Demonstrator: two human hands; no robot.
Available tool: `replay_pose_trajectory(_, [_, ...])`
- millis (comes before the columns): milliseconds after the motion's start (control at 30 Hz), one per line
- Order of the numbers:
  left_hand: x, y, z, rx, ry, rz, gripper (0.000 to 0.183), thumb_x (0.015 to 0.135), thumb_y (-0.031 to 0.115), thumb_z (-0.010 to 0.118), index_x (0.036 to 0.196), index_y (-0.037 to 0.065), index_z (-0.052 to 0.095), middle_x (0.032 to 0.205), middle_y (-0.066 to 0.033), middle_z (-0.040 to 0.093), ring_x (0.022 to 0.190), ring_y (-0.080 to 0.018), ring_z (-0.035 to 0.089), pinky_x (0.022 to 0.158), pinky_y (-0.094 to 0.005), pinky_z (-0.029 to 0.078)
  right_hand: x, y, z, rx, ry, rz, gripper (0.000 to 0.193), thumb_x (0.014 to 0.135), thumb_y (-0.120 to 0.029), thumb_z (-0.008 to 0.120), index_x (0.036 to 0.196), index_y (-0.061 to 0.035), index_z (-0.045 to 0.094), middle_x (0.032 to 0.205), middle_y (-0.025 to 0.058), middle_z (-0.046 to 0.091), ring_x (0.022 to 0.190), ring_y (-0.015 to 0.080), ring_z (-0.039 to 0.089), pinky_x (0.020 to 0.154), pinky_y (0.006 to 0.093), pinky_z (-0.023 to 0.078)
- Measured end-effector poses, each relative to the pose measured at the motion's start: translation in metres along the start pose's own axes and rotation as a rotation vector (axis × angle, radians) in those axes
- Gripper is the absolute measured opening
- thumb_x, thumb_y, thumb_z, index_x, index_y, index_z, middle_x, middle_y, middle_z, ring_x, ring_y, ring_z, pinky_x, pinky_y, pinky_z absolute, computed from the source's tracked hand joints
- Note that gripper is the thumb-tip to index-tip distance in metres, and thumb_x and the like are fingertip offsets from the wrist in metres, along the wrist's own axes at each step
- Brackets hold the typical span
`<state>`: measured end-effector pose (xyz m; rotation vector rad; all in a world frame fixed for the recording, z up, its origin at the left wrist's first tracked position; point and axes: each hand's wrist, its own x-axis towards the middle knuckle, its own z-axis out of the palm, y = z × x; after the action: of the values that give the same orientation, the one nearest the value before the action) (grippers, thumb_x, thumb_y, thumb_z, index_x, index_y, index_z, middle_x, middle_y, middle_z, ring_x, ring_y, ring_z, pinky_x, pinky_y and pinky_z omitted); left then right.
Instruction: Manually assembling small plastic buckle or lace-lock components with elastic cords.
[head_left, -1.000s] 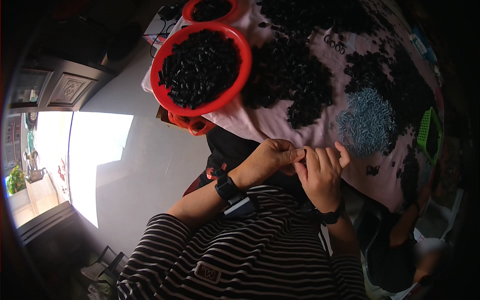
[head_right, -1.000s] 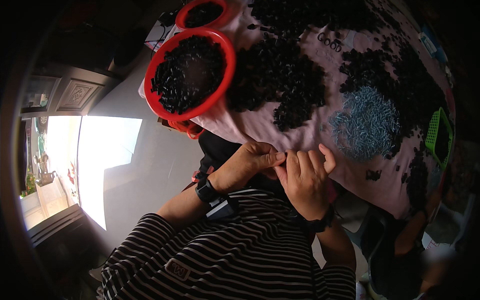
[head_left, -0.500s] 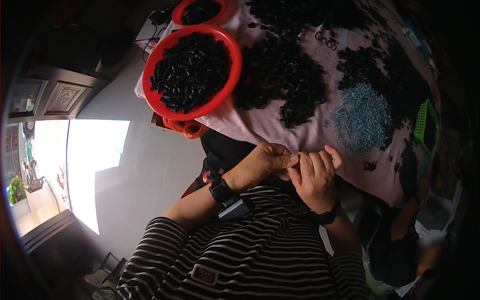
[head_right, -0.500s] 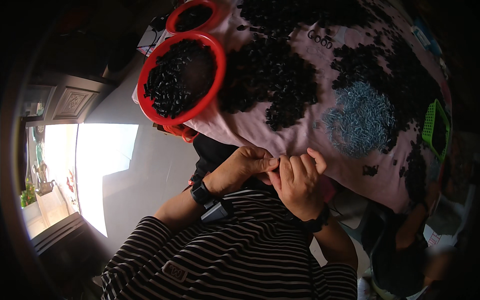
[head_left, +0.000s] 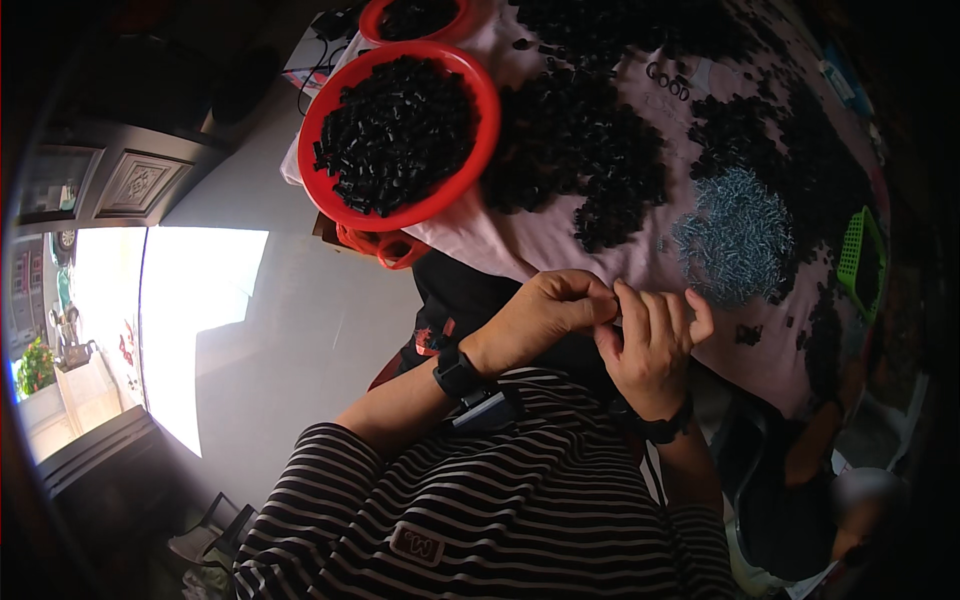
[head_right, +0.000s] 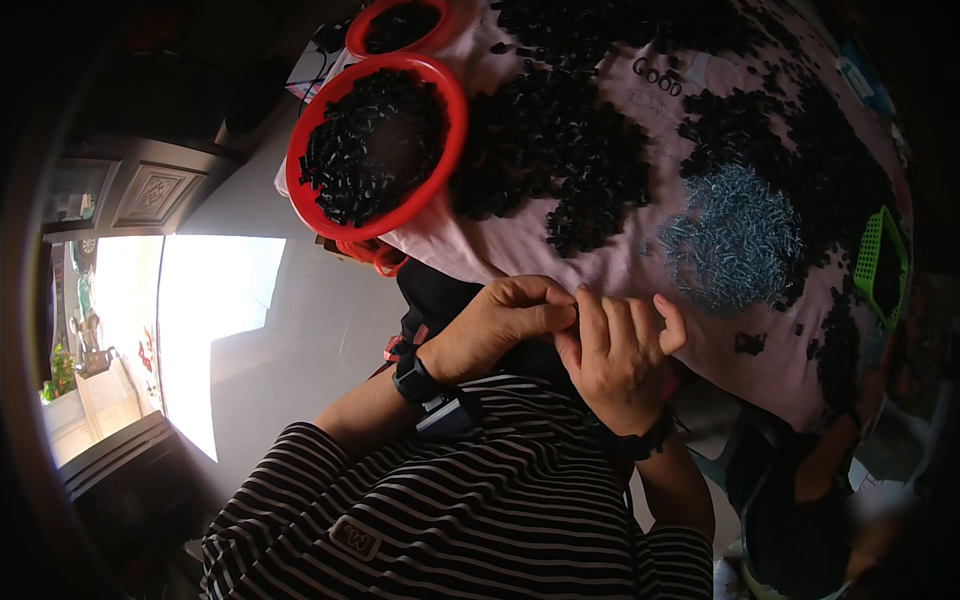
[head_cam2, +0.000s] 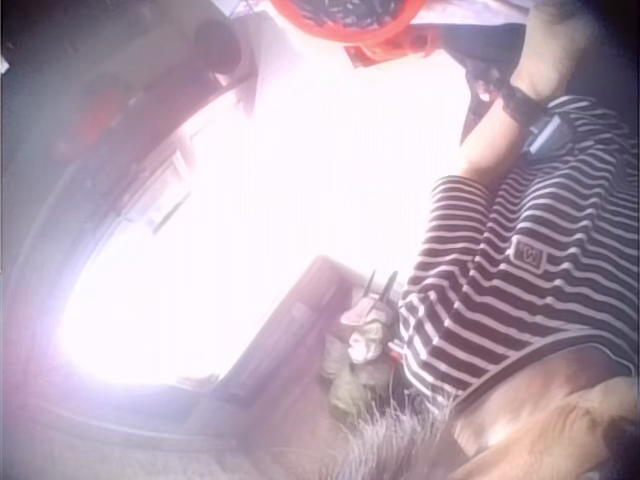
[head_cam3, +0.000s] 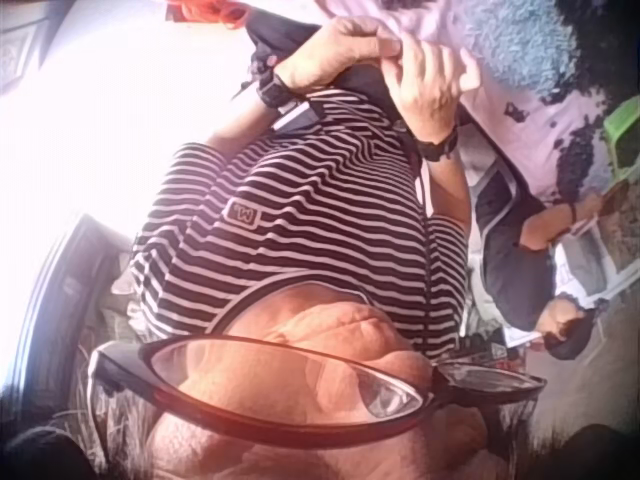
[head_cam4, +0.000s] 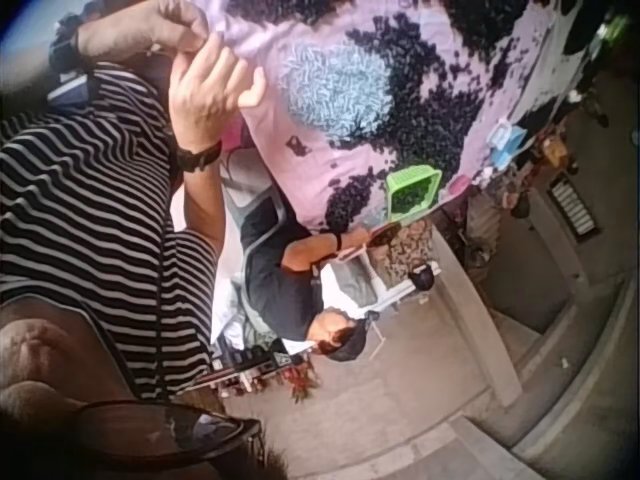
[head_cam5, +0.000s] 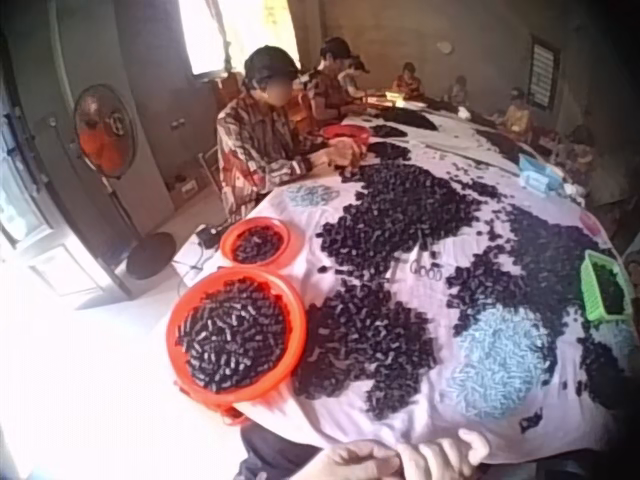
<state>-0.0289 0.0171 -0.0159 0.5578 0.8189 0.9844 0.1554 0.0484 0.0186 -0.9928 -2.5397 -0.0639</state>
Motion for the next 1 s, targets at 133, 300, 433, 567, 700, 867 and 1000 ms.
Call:
replay_pose_trajectory(133, [0.0,0.007,-0.004,0.254,0.001,-0.089,0.037,0.101,0.031,0.07,0.113,-0.004,0.07,0.098,-0.0058,0.072,0.094,-0.0115,0.068,0.09,-0.0281,0.055,-0.002,0.0,-0.001,-0.005,-0.133,0.01,0.034,0.083,-0.017,0.079,0.112,-0.0029,0.067,0.088,0.0031,0.059,0.083,0.0189,0.059,0.108,0.0504,0.032])
replay_pose_trajectory(300, [0.0,-0.002,-0.003,0.179,0.057,-0.14,0.041,0.102,0.035,0.068,0.111,-0.004,0.069,0.092,-0.0037,0.07,0.086,-0.0093,0.064,0.08,-0.025,0.054,-0.004,0.0,0.003,-0.007,-0.138,-0.006,0.039,0.085,-0.015,0.078,0.118,-0.0014,0.063,0.086,0.0053,0.057,0.082,0.0206,0.058,0.108,0.0496,0.033])
replay_pose_trajectory(433, [0.0,-0.01,-0.005,0.041,0.013,-0.063,0.04,0.103,0.034,0.066,0.113,-0.004,0.069,0.098,-0.0059,0.072,0.092,-0.0118,0.068,0.088,-0.0282,0.056,-0.001,0.003,0.002,0.006,-0.133,0.001,0.041,0.084,-0.016,0.079,0.119,-0.0015,0.063,0.088,0.0055,0.058,0.084,0.021,0.059,0.108,0.0499,0.033])
replay_pose_trajectory(567, [-0.001,-0.006,-0.005,-0.033,-0.045,-0.111,0.038,0.103,0.034,0.067,0.112,-0.003,0.07,0.101,-0.0068,0.073,0.095,-0.013,0.069,0.091,-0.0294,0.057,-0.002,0.005,-0.001,0.061,-0.181,0.031,0.041,0.081,-0.018,0.079,0.116,-0.0028,0.063,0.09,0.0054,0.06,0.087,0.0219,0.059,0.109,0.0507,0.033])
replay_pose_trajectory(700, [0.0,-0.003,-0.006,0.069,-0.022,-0.13,0.038,0.102,0.034,0.067,0.108,-0.003,0.071,0.098,-0.0061,0.072,0.093,-0.0129,0.069,0.088,-0.029,0.057,-0.002,0.004,-0.001,0.111,-0.204,0.031,0.037,0.082,-0.017,0.079,0.112,-0.003,0.062,0.089,0.0054,0.059,0.087,0.0224,0.058,0.108,0.0507,0.034])
replay_pose_trajectory(867, [-0.001,0.0,-0.008,0.137,-0.024,-0.123,0.038,0.102,0.034,0.068,0.104,-0.004,0.071,0.091,-0.0062,0.072,0.085,-0.0119,0.068,0.079,-0.0268,0.057,-0.003,0.003,0.001,0.181,-0.189,-0.001,0.033,0.083,-0.016,0.078,0.108,-0.0009,0.062,0.086,0.0075,0.056,0.085,0.0247,0.058,0.105,0.0501,0.037])
replay_pose_trajectory(1000, [0.0,-0.001,-0.004,0.143,-0.04,-0.137,0.037,0.103,0.033,0.067,0.103,-0.004,0.071,0.091,-0.0061,0.072,0.085,-0.0114,0.068,0.079,-0.0258,0.057,-0.006,-0.001,-0.001,0.155,-0.161,0.004,0.031,0.084,-0.018,0.079,0.107,-0.0022,0.064,0.083,0.0061,0.055,0.082,0.0237,0.058,0.104,0.0498,0.037])
